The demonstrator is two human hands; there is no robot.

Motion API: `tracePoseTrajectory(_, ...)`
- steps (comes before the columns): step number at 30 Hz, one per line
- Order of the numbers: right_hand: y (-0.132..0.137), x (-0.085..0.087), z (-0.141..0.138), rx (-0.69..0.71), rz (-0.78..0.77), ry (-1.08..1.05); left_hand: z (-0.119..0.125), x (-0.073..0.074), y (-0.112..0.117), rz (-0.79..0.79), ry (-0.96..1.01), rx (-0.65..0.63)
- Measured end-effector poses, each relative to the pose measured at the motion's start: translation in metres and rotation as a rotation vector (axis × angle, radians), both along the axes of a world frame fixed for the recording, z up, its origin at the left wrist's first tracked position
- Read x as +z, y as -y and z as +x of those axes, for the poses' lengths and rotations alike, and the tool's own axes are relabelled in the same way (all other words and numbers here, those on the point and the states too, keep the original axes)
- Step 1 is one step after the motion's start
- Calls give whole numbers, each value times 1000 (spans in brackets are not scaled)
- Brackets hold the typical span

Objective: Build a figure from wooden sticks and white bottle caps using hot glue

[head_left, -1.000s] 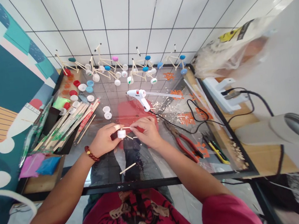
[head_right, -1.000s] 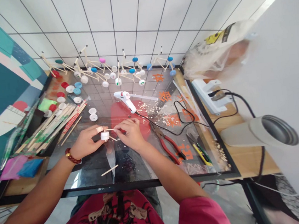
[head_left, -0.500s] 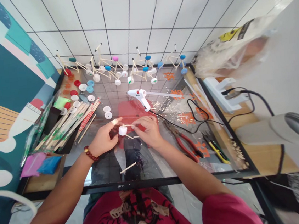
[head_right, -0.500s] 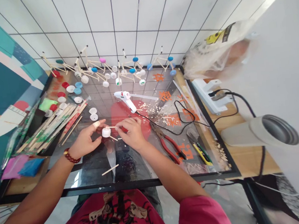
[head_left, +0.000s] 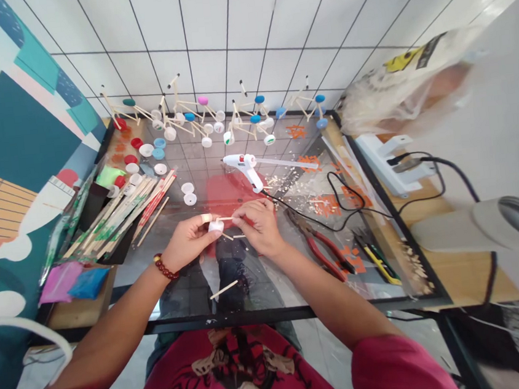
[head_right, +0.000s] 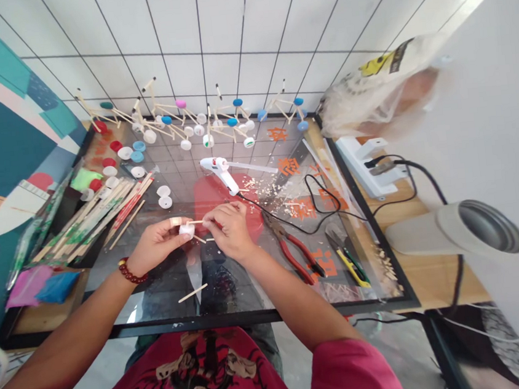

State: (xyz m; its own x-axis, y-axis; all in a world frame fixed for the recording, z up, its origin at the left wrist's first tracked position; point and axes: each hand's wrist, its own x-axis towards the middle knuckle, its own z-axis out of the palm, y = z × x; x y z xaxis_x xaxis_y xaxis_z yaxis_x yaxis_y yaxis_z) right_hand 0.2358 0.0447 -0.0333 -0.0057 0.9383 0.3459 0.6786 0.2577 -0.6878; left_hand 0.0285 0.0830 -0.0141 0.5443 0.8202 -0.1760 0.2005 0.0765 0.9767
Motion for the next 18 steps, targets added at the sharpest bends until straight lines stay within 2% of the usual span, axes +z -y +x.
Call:
tracePoseTrajectory(7,-1,-1,0,2,-43,27,-2,-10,-7,51,50,101)
tracePoseTrajectory(12,-2,-1,-2,-73,-26,-2,-5,-9,-9,-109,156,68)
tracePoseTrajectory(15,-2,0,-3,-72,-5,13,-6,-5,-8,-215,261,63)
tracePoseTrajectory(18,0,-1,-4,-81,8,60,-5,-3,-8,-245,307,66)
